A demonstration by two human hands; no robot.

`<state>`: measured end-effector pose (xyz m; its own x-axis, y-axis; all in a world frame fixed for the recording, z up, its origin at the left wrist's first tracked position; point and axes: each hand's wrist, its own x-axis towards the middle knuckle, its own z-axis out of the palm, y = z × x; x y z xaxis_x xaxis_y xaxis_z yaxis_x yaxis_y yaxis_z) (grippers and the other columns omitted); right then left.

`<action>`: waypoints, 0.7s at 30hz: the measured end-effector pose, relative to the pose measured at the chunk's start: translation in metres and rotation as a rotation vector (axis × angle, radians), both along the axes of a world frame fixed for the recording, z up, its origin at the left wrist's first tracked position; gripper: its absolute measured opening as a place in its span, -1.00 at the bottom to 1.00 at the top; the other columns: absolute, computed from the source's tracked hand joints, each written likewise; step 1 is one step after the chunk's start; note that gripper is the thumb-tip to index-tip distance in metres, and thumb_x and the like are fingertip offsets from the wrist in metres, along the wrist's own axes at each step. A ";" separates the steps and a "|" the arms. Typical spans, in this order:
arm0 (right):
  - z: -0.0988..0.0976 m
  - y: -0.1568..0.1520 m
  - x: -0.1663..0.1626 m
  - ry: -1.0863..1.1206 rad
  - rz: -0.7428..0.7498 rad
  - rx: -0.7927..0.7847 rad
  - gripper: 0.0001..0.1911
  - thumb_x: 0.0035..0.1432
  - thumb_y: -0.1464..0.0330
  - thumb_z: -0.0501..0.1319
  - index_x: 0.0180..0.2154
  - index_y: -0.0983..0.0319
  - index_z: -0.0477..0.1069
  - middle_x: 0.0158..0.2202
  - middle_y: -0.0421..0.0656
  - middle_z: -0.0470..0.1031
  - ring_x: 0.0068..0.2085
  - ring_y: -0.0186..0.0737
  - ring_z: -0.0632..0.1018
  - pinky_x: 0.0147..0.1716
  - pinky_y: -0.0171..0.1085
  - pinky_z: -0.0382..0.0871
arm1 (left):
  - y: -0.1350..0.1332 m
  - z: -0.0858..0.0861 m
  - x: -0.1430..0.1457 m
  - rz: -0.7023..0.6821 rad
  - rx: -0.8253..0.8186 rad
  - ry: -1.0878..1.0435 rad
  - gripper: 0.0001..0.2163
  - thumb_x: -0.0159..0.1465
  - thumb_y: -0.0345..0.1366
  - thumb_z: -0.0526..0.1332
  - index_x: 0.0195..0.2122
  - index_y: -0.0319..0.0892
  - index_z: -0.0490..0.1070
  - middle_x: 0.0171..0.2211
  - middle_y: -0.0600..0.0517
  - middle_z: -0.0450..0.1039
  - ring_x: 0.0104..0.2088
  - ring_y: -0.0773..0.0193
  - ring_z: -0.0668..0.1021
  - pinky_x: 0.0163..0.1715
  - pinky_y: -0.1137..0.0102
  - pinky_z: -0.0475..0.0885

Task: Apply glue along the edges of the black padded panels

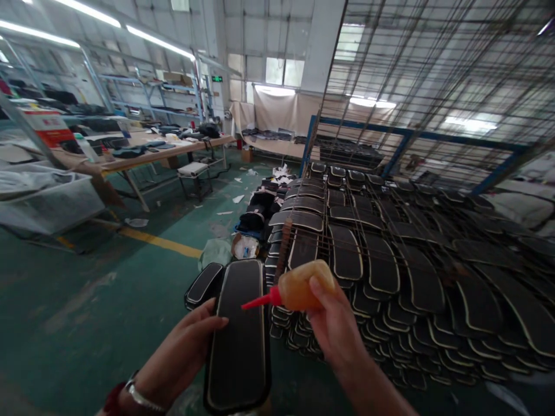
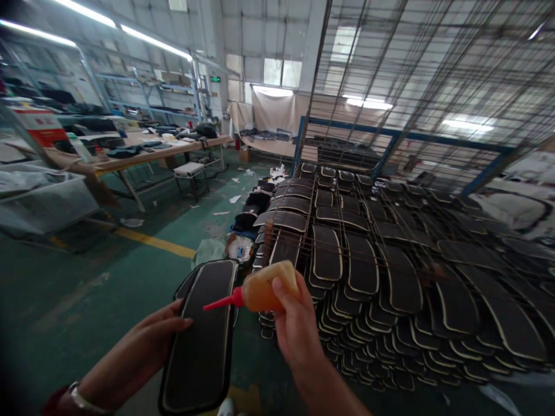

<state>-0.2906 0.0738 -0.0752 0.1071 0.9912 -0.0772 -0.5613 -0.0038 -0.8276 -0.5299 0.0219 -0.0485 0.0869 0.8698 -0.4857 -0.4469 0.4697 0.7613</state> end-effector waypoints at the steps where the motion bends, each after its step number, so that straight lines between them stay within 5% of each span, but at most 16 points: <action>1: 0.003 0.008 0.002 -0.028 -0.031 0.038 -0.42 0.00 0.06 0.65 -0.02 0.12 0.57 -0.12 -0.16 0.65 -0.12 -0.10 0.65 -0.15 -0.19 0.59 | -0.002 -0.001 0.003 -0.012 -0.007 -0.015 -0.69 0.18 -0.47 0.47 -0.04 -0.18 0.62 -0.22 -0.10 0.80 -0.29 0.01 0.79 -0.28 0.26 0.70; 7: -0.006 0.011 0.004 -0.176 -0.075 0.174 -0.34 0.03 0.18 0.65 0.12 0.09 0.51 0.02 -0.16 0.60 -0.01 -0.05 0.58 0.05 -0.12 0.51 | 0.001 -0.003 0.010 -0.027 -0.058 -0.032 -0.67 0.15 -0.50 0.47 -0.04 -0.18 0.61 -0.23 -0.06 0.79 -0.31 0.04 0.78 -0.28 0.26 0.70; 14: -0.001 -0.010 0.027 -0.267 0.293 0.330 -0.40 0.29 0.13 0.51 0.26 0.03 0.40 0.01 -0.12 0.62 -0.04 -0.05 0.64 0.00 -0.15 0.54 | 0.011 -0.006 -0.004 -0.002 -0.044 -0.015 -0.66 0.18 -0.53 0.41 -0.02 -0.16 0.62 -0.25 -0.06 0.79 -0.30 -0.03 0.80 -0.26 0.20 0.71; 18: 0.017 -0.010 0.028 -0.372 0.060 0.480 -0.44 0.31 0.27 0.51 0.25 -0.02 0.41 0.11 -0.13 0.62 0.08 -0.09 0.64 0.11 -0.20 0.51 | 0.018 -0.009 -0.007 -0.051 -0.071 -0.059 -0.60 0.13 -0.50 0.46 0.01 -0.17 0.61 -0.24 -0.08 0.79 -0.28 -0.08 0.80 -0.27 0.18 0.71; 21: 0.010 -0.014 0.016 -0.282 0.077 0.440 -0.40 0.25 0.26 0.56 0.24 0.03 0.44 0.10 -0.09 0.63 0.06 -0.05 0.65 0.08 -0.16 0.56 | 0.023 -0.010 -0.009 -0.054 -0.084 -0.041 -0.53 0.12 -0.48 0.49 0.08 -0.21 0.58 -0.20 -0.12 0.79 -0.24 -0.12 0.80 -0.26 0.16 0.72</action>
<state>-0.2746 0.0598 -0.0654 -0.0109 0.9292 0.3693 -0.3284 0.3455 -0.8791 -0.5394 0.0451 -0.0588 0.1539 0.8199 -0.5515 -0.4490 0.5552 0.7001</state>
